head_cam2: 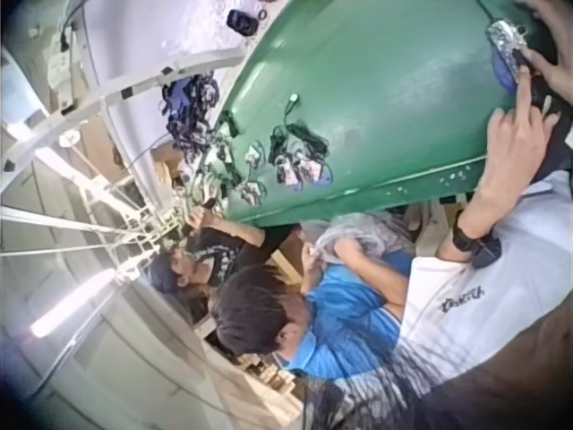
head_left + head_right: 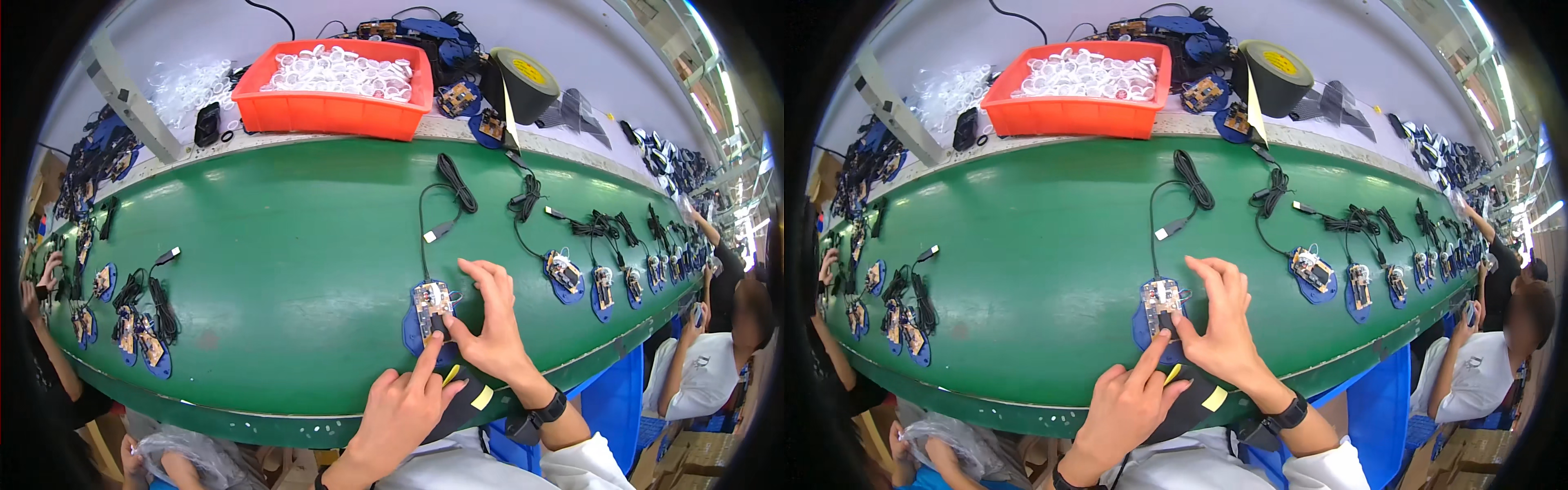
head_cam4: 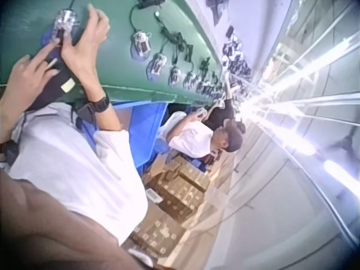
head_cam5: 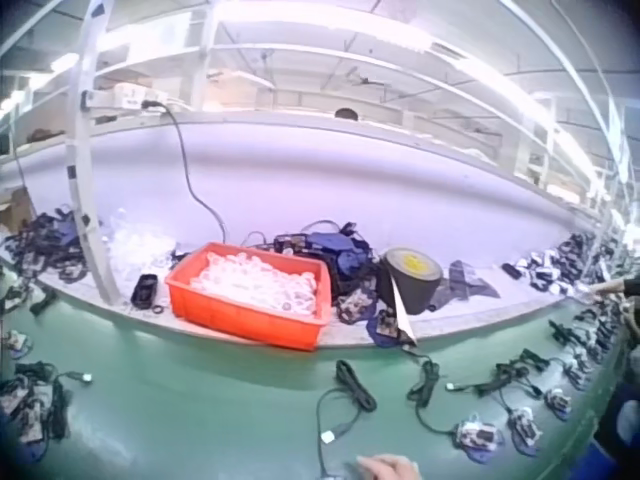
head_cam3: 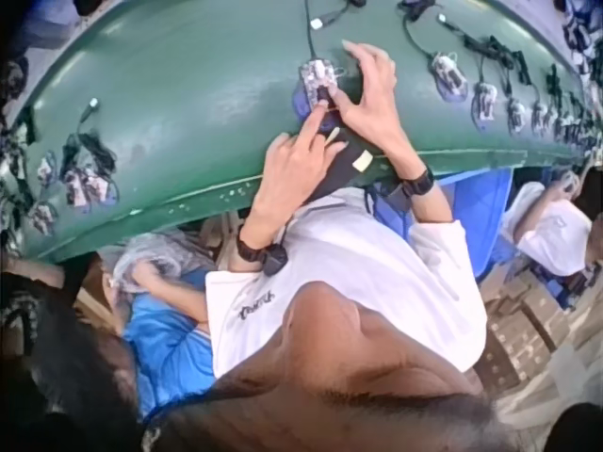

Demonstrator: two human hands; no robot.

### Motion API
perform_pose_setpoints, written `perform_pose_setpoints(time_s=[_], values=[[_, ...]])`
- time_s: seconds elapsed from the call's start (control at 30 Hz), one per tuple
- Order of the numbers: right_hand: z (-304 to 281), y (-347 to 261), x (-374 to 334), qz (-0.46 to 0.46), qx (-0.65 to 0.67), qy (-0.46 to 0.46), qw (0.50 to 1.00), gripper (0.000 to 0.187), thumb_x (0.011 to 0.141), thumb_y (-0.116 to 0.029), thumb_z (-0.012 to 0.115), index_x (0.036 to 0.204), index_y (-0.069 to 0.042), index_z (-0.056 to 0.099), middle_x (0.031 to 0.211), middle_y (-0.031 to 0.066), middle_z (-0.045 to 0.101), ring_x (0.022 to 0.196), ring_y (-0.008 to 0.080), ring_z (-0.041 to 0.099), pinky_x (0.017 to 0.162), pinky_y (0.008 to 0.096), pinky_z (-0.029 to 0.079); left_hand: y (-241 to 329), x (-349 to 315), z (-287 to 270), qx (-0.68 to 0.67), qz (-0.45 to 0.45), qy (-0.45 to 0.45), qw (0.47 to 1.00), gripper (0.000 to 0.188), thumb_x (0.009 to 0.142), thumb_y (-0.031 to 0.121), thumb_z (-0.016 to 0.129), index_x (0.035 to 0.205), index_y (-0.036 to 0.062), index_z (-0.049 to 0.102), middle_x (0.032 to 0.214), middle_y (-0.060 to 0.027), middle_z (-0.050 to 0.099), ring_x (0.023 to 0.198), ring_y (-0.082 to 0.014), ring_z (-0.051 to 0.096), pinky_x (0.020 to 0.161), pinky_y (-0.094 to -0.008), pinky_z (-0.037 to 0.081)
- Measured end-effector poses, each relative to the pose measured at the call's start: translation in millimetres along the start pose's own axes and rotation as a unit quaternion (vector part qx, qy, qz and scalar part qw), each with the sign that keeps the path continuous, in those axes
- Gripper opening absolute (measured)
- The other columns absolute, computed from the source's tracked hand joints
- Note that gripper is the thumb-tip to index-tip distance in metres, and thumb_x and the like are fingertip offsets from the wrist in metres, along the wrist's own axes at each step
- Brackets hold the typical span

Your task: The recorder is assembling internal components of computer mice on a production line, including applying small adhesive pieces and routing wires.

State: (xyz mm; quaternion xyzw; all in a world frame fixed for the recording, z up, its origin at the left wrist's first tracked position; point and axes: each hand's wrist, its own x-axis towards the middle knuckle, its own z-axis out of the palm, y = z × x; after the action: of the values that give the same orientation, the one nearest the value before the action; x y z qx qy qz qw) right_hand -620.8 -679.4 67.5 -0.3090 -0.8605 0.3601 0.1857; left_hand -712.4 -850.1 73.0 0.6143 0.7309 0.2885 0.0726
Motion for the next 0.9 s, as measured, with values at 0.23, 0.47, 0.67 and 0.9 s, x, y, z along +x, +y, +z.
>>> perform_pose_setpoints(time_s=[0.23,0.47,0.67,0.9], values=[[-22.3,-6.9,-10.4,-0.023,-0.023,-0.094,0.995,0.081,0.074,-0.002,0.078,0.150,-0.011,0.049,0.144,0.0142,0.046,0.134,0.0344,0.043,0.108,0.0470,0.038,-0.1,2.5,-1.6,-0.028,-0.009,-0.005,1.000,0.040,0.094,0.029,0.078,0.072,0.0000,0.063,0.139,-0.0196,0.067,0.051,-0.0218,0.059,0.056,-0.0324,0.049],[-24.9,-16.3,20.8,-0.155,0.016,-0.080,0.985,0.066,0.078,-0.010,0.085,0.139,-0.009,0.061,0.146,0.0153,0.053,0.129,0.0354,0.053,0.099,0.0447,0.047,-5.8,-12.2,-30.1,-0.082,0.021,0.047,0.995,0.038,0.089,0.029,0.082,0.073,0.0024,0.061,0.130,-0.0161,0.070,0.059,-0.0205,0.060,0.060,-0.0333,0.051],[-19.7,-36.0,23.6,-0.267,-0.188,-0.179,0.928,0.046,0.077,-0.021,0.088,0.118,-0.006,0.071,0.137,0.0142,0.058,0.126,0.0367,0.055,0.099,0.0502,0.044,-18.5,-41.2,-74.3,-0.215,0.003,0.085,0.973,0.030,0.087,0.024,0.084,0.078,0.0031,0.064,0.086,-0.0061,0.070,0.060,-0.0214,0.056,0.060,-0.0329,0.048],[-64.2,-20.5,6.9,-0.188,-0.229,-0.184,0.937,0.036,0.078,-0.019,0.086,0.109,-0.005,0.074,0.125,0.0107,0.064,0.121,0.0333,0.057,0.097,0.0478,0.046,-24.3,-86.2,-104.5,-0.149,-0.119,0.153,0.970,0.016,0.095,0.009,0.071,0.091,-0.0057,0.070,0.083,-0.0230,0.070,0.077,-0.0434,0.069,0.079,-0.0496,0.056]])
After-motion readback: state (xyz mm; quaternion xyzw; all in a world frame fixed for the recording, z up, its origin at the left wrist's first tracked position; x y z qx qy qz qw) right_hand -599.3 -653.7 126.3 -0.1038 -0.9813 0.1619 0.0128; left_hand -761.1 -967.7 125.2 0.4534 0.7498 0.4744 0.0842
